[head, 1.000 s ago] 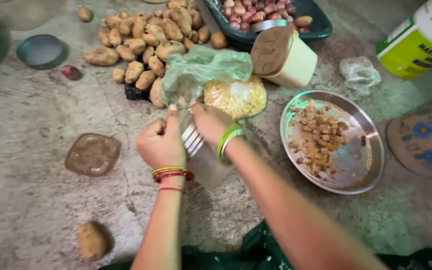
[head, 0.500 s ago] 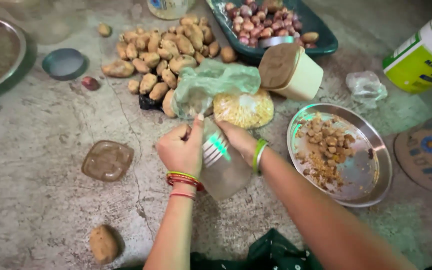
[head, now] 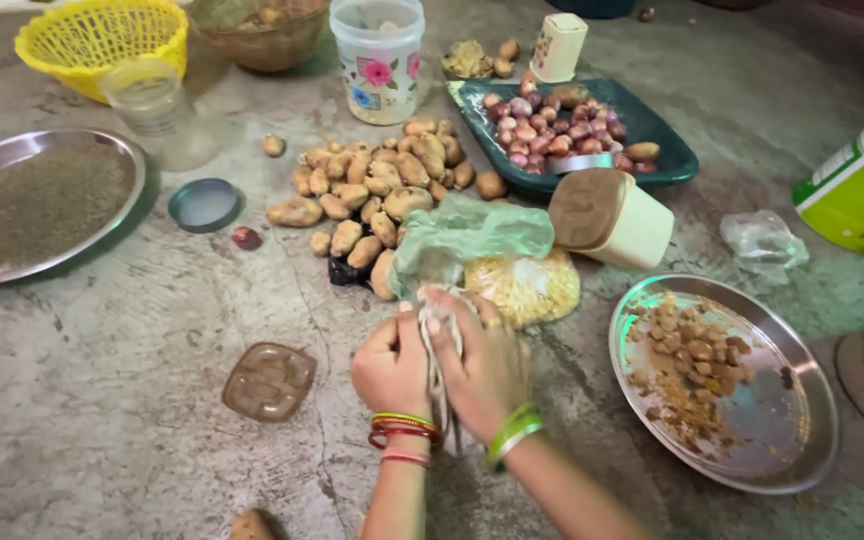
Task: The person sits on the floor and organizes groceries by transferring a yellow grain from a plastic bag into a small plastic container, then wiping and closing the container. They also wipe the exterior of a second container with a cloth.
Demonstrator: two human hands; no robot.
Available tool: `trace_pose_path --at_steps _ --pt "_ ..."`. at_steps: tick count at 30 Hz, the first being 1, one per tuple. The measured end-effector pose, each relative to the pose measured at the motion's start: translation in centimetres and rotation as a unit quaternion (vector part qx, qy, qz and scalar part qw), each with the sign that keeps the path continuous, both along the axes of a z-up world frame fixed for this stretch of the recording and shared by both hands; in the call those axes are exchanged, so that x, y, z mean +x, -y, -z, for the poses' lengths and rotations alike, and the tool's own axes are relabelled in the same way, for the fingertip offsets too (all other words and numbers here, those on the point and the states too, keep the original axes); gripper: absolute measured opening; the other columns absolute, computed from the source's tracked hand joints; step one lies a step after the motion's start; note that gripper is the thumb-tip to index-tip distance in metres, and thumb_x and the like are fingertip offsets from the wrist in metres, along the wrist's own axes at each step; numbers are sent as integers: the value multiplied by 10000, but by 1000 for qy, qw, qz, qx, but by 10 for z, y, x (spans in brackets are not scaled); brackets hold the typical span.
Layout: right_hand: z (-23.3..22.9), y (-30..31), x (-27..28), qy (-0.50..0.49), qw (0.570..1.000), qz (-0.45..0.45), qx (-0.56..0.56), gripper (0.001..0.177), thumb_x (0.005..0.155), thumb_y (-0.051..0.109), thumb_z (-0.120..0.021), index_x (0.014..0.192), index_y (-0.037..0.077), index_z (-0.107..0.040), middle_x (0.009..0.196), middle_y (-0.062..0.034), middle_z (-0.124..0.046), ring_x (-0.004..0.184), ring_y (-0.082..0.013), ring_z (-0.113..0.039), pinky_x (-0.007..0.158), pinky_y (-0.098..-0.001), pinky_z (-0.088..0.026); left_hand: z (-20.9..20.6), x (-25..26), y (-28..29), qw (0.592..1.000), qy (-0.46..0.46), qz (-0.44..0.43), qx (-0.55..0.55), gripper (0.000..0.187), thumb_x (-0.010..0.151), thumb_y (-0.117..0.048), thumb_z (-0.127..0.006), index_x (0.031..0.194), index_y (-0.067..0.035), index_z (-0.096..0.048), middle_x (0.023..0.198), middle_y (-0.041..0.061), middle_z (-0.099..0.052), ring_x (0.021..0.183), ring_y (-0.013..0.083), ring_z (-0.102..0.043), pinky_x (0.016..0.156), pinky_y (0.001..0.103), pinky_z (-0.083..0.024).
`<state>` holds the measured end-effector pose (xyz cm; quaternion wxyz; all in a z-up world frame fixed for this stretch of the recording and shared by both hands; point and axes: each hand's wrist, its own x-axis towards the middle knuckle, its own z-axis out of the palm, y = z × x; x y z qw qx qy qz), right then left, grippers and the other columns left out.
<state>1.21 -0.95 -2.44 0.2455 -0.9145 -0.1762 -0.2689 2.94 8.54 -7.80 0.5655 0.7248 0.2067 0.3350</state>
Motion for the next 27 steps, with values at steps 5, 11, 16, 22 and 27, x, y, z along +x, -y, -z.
trace_pose_path --at_steps 5,11,16,22,27 --pt "11 -8 64 -291 949 35 111 382 946 505 -524 1140 259 -744 1043 -100 -741 928 -356 -706 797 -476 -550 3 3 -7 999 -32 -27 -9 377 923 -368 -692 743 -38 -725 556 149 -578 463 210 -514 507 393 -437" --pt "99 28 120 -524 802 -46 281 558 1031 516 -516 1048 12 -755 934 -236 -770 941 -478 -709 803 -501 -545 -17 -3 -2 996 -31 -44 66 488 857 -367 -777 568 -8 -617 519 152 -520 455 250 -465 486 419 -389" --pt "32 13 25 -273 951 91 111 500 1017 473 -439 1181 97 -724 1085 -224 -707 983 -427 -675 851 -514 -522 -14 -5 -2 985 13 -92 146 492 900 -382 -739 558 -46 -626 549 123 -569 485 261 -511 504 423 -392" --pt "30 12 -13 -122 987 78 75 515 922 419 -521 1333 133 -641 1226 -251 -650 933 -442 -662 770 -514 -517 6 3 -22 992 -84 -77 63 557 919 -437 -713 576 -6 -632 512 171 -524 427 289 -441 492 448 -361" --pt "34 13 26 -302 943 110 92 455 946 497 -598 1186 124 -697 1079 -188 -733 989 -387 -694 857 -455 -532 49 8 -38 996 -35 -49 -62 595 919 -384 -764 582 15 -480 516 51 -348 530 108 -299 476 379 -287"
